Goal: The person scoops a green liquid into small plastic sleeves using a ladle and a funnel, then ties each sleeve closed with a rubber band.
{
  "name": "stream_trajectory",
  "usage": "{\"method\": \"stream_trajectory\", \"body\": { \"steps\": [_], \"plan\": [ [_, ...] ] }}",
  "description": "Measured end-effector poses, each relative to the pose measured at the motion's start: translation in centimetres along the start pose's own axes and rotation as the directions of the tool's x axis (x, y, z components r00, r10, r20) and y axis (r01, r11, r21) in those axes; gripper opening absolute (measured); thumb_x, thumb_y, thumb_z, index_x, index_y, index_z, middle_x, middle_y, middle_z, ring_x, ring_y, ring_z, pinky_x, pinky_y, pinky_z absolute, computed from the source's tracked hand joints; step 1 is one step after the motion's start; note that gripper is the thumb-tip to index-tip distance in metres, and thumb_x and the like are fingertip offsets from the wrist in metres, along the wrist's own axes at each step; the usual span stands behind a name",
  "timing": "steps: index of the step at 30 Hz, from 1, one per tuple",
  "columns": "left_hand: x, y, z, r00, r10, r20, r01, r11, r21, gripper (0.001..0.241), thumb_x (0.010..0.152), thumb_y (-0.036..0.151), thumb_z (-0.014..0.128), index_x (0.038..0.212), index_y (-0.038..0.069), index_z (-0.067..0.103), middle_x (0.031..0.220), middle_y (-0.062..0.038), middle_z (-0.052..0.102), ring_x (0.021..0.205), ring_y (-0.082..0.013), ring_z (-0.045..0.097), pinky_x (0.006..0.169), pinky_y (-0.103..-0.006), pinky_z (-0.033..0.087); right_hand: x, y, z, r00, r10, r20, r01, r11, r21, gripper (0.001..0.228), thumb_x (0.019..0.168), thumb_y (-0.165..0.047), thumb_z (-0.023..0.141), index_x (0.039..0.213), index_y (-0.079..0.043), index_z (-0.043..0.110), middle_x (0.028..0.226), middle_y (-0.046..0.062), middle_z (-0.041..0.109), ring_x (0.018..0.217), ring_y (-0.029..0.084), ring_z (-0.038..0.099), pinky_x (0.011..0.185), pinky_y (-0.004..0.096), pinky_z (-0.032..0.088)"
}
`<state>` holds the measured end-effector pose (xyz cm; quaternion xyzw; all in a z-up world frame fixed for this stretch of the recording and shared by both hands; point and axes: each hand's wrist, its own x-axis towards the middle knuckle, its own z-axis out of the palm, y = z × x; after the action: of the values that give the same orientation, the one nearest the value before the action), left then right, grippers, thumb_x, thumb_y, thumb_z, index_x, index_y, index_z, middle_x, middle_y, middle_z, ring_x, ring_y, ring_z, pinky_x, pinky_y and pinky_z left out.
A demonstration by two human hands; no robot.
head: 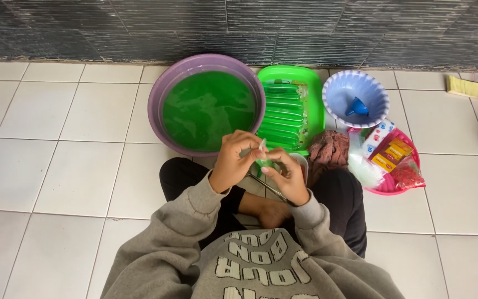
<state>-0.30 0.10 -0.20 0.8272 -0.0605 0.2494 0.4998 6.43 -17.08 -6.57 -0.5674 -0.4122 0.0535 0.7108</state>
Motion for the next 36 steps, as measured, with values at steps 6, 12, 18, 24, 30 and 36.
{"method": "stream_trajectory", "body": {
  "steps": [6,12,18,24,30,36],
  "plan": [
    [-0.6,-0.2,-0.2,0.992,0.02,0.121,0.006,0.978,-0.207,0.03,0.096,0.033,0.07,0.076,0.011,0.07,0.088,-0.002,0.072,0.089,-0.0241,0.065,0.091,-0.0358,0.046,-1.5,2.4,-0.9,0.936,0.25,0.248,-0.332,0.861,0.385,0.038,0.11,-0.026,0.04,0.133,0.003,0.044,0.087,0.016,0.066,0.07,0.02,0.067,0.06,0.034,0.058],
    [-0.4,0.5,0.2,0.992,0.001,0.126,0.041,0.943,-0.329,0.04,0.104,0.035,0.059,0.073,0.011,0.066,0.08,-0.008,0.067,0.078,-0.024,0.06,0.084,-0.0376,0.047,-2.3,2.4,0.7,0.962,0.137,0.237,-0.241,0.834,0.495,0.049,0.084,-0.005,0.082,0.113,-0.004,0.043,0.081,0.016,0.07,0.06,0.017,0.066,0.055,0.028,0.052],
    [-1.7,1.1,0.1,0.992,-0.066,0.11,0.094,0.958,-0.272,0.04,0.104,0.034,0.061,0.071,0.012,0.066,0.079,-0.006,0.066,0.079,-0.0229,0.058,0.082,-0.0375,0.047,-0.4,-2.1,1.1,0.953,0.228,0.2,-0.28,0.915,0.289,0.027,0.104,-0.014,0.055,0.114,0.006,0.071,0.087,0.01,0.072,0.074,0.011,0.059,0.072,0.03,0.053],
    [-3.2,-1.6,1.2,0.983,-0.135,0.122,0.169,0.925,-0.339,0.045,0.106,0.037,0.058,0.07,0.012,0.067,0.073,-0.004,0.062,0.078,-0.0172,0.056,0.083,-0.0344,0.047,-3.7,1.8,2.4,0.922,0.304,0.239,-0.385,0.785,0.486,0.047,0.109,-0.044,0.035,0.117,0.002,0.046,0.064,0.02,0.069,0.038,0.014,0.063,0.04,0.026,0.052],
    [-3.6,-1.8,0.9,0.978,-0.194,0.074,0.208,0.911,-0.355,0.046,0.107,0.033,0.057,0.068,0.008,0.062,0.074,-0.009,0.062,0.079,-0.0173,0.055,0.082,-0.0354,0.046,-3.0,-0.1,2.1,0.963,0.244,0.117,-0.268,0.921,0.284,0.016,0.095,-0.007,0.07,0.104,0.002,0.062,0.102,0.012,0.059,0.091,0.015,0.055,0.076,0.032,0.046],
    [-3.4,-1.2,0.9,0.971,-0.23,0.068,0.239,0.903,-0.358,0.043,0.105,0.029,0.06,0.068,0.007,0.062,0.074,-0.008,0.062,0.082,-0.0159,0.055,0.083,-0.0356,0.045,-3.9,1.5,2.6,0.912,0.396,0.104,-0.408,0.862,0.301,0.038,0.111,-0.023,0.03,0.13,0.005,0.047,0.065,0.014,0.064,0.051,0.017,0.063,0.049,0.028,0.05]
  ]
}}
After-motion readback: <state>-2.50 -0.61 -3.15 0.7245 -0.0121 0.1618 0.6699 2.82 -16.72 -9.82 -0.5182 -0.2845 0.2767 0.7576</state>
